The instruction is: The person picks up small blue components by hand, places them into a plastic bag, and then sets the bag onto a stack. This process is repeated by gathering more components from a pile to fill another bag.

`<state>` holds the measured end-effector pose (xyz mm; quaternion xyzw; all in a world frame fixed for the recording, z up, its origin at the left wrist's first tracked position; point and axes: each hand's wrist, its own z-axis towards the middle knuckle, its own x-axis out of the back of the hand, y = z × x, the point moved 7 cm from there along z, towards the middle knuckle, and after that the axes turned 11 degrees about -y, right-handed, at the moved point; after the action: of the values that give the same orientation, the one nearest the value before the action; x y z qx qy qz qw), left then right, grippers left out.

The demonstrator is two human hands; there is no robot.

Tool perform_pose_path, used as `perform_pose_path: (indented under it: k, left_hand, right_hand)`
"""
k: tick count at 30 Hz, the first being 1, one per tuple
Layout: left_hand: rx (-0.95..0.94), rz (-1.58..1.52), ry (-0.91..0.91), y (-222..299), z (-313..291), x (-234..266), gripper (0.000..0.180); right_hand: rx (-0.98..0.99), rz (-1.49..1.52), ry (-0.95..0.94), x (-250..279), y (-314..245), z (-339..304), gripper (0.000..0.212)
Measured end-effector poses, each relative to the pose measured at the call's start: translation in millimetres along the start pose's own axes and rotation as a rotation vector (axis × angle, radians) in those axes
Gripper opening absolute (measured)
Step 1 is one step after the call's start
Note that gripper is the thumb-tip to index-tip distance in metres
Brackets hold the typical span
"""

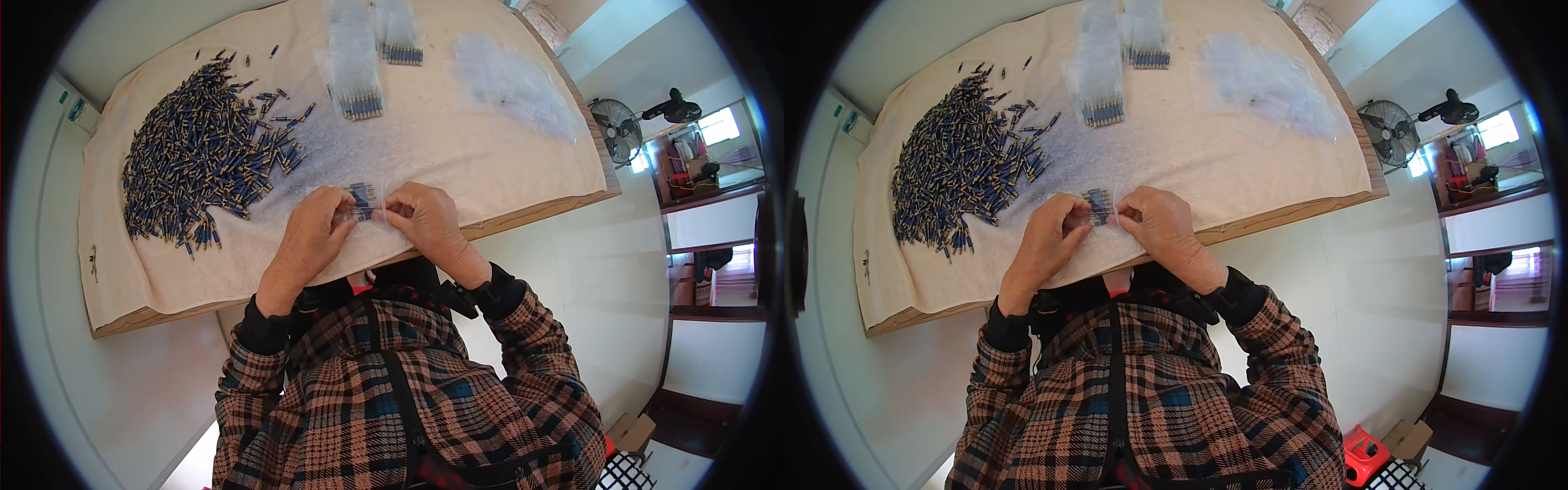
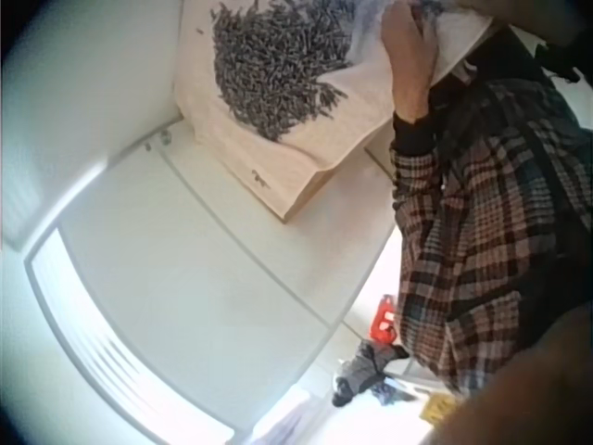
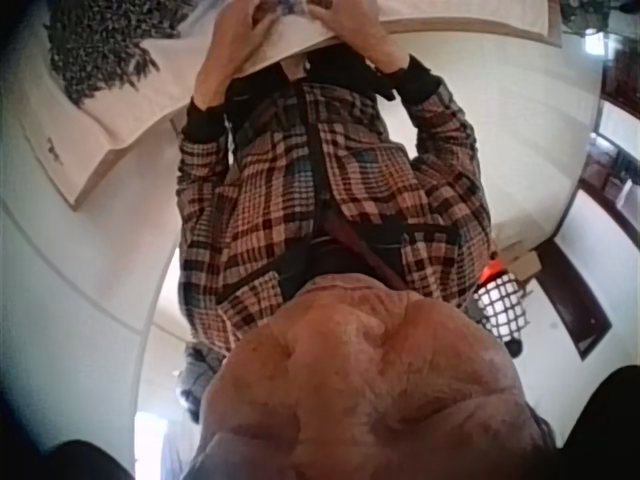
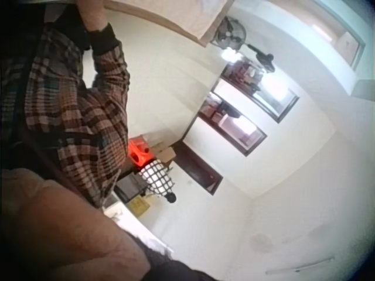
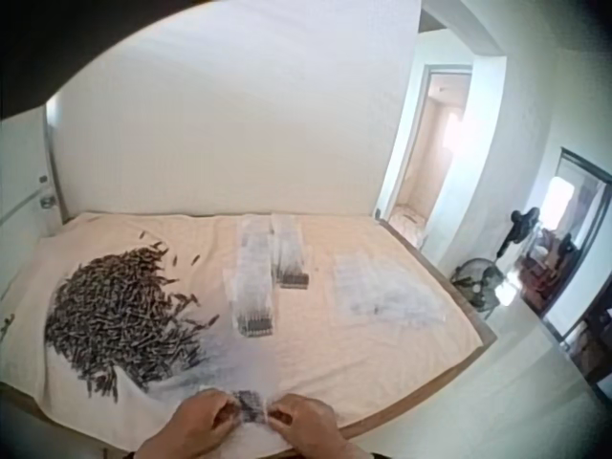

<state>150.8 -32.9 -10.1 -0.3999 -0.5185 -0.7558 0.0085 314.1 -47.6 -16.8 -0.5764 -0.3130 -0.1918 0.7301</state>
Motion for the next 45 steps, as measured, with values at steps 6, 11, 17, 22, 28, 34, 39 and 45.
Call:
perform_pose_path:
  k: [6,11,17,22,28,34,39,45]
  left_hand:
    - [0.015,0.016,-0.006,0,0,-1,0.024]
    - [0.015,0.014,0.042,1,-2,-3,0.023]
    - [-0.014,0.05,0.07,8,-5,-4,0.02]
    - [-0.09,0.196,0.029,27,-23,-11,0.015]
    - [-0.14,0.311,-0.012,38,-43,-16,0.013]
    - [-0.098,0.214,0.128,28,-62,27,0.015]
    - [0.108,0.293,0.27,-14,-78,85,0.009]
    - [0.147,0.411,0.245,-43,-76,108,0.01]
  right_hand:
    - [-0.116,-0.071,-0.067,0,0,4,0.026]
    - [-0.1,-0.095,-0.067,-1,-3,4,0.027]
    - [-0.092,-0.109,-0.07,0,-5,5,0.026]
    - [-0.054,-0.078,-0.107,1,-3,3,0.026]
    - [-0.027,-0.095,-0.196,-2,-4,6,0.024]
    - [-0.034,-0.113,-0.365,37,-37,23,0.019]
    - [0.218,0.05,-0.362,22,-91,53,0.012]
    - [0.48,0.069,-0.566,-82,-125,107,0.016]
